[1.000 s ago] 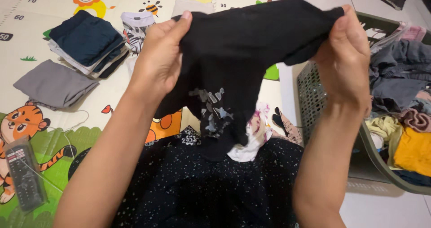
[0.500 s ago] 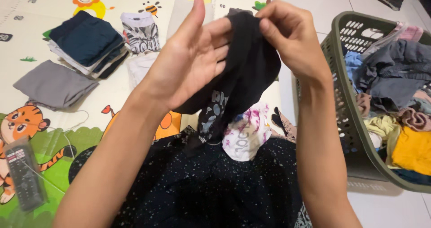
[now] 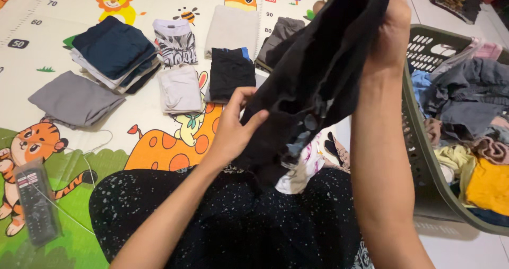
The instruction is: The person folds clothes including shirts and underwear by hand on a play mat next to a laundry basket.
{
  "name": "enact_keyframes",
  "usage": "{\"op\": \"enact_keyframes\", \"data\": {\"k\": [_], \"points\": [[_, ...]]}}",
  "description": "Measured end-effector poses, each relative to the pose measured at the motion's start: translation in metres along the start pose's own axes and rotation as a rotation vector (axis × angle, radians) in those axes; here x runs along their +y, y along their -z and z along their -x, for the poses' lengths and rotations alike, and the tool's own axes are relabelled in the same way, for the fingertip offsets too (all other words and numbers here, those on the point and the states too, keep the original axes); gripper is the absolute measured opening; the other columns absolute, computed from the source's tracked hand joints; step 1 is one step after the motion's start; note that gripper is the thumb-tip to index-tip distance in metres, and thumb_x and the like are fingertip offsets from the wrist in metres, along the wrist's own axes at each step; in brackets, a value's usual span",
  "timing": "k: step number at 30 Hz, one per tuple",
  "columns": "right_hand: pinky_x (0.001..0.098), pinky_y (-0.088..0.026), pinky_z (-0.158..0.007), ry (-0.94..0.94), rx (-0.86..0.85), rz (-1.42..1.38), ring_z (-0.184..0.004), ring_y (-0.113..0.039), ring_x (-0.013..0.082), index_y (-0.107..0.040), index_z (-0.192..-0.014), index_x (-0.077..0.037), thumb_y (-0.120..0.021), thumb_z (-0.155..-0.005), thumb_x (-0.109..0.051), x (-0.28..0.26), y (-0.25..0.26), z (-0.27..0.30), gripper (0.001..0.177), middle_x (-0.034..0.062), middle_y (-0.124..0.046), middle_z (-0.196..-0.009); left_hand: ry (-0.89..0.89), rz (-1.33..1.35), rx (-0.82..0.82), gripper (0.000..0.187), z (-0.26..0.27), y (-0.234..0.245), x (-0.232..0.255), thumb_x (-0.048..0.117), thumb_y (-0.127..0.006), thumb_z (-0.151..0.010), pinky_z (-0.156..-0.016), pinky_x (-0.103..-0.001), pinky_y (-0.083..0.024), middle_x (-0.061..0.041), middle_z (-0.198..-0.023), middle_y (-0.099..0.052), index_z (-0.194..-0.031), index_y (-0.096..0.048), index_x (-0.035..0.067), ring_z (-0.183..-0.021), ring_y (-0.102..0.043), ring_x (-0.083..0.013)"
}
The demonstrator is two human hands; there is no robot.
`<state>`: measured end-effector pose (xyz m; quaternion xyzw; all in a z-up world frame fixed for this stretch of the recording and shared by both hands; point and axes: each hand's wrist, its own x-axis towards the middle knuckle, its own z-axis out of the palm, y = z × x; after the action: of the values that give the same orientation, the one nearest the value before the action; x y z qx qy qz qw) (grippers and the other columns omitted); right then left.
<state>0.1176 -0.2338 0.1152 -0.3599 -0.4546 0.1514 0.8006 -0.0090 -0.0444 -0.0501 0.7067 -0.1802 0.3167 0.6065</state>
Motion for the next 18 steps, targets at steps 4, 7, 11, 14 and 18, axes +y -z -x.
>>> {"op": "enact_keyframes", "data": {"k": [4, 7, 11, 14, 18], "points": [[0.0298, -0.051, -0.073, 0.099, 0.336, 0.313, -0.080, -0.061, 0.0189, -0.063, -0.106, -0.002, -0.063, -0.109, 0.000, -0.022, 0.030, 0.003, 0.003, 0.0063, -0.065, -0.090, 0.348, 0.033, 0.162, 0.012, -0.017, 0.009, -0.009, 0.012, -0.068, -0.103, -0.081, -0.028, -0.048, -0.005, -0.091, -0.063, -0.106, -0.060, 0.003, -0.087, -0.058, -0.0120], [0.0282, -0.052, -0.085, 0.065, 0.410, 0.524, -0.093, -0.064, 0.0170, -0.063, -0.112, -0.001, -0.065, -0.107, 0.000, -0.047, 0.032, 0.013, 0.006, 0.0051, -0.067, -0.098, 0.141, -0.029, 0.248, 0.010, -0.053, 0.050, -0.002, 0.008, -0.066, -0.106, -0.090, -0.026, -0.049, -0.003, -0.099, -0.063, -0.108, -0.058, 0.002, -0.095, -0.058, -0.0089], [0.0251, -0.053, -0.101, 0.130, 0.218, 1.066, -0.110, -0.065, 0.0098, -0.059, -0.122, -0.003, -0.070, -0.112, -0.008, -0.076, 0.030, 0.020, 0.016, -0.0030, -0.068, -0.117, -0.048, 0.059, 0.027, 0.016, -0.092, 0.099, 0.030, 0.004, -0.063, -0.110, -0.102, -0.027, -0.048, 0.002, -0.112, -0.055, -0.119, -0.049, 0.003, -0.111, -0.059, -0.0099], [0.0227, -0.049, -0.081, 0.034, 0.371, 1.086, -0.089, -0.062, 0.0075, -0.055, -0.120, -0.004, -0.075, -0.114, -0.011, -0.083, 0.035, 0.020, 0.022, -0.0022, -0.066, -0.106, -0.024, -0.084, -0.226, 0.003, -0.121, 0.122, 0.054, 0.006, -0.059, -0.106, -0.101, -0.025, -0.047, 0.002, -0.104, -0.062, -0.107, -0.056, 0.004, -0.108, -0.060, -0.0101], [0.0213, -0.049, -0.085, 0.029, 0.349, 1.228, -0.093, -0.062, 0.0064, -0.059, -0.120, -0.002, -0.074, -0.117, -0.008, -0.099, 0.045, 0.018, 0.016, -0.0039, -0.065, -0.102, -0.010, -0.244, -0.400, 0.013, -0.148, 0.135, 0.080, 0.016, -0.071, -0.106, -0.103, -0.026, -0.048, 0.001, -0.109, -0.067, -0.110, -0.063, 0.006, -0.113, -0.063, -0.0112]]}}
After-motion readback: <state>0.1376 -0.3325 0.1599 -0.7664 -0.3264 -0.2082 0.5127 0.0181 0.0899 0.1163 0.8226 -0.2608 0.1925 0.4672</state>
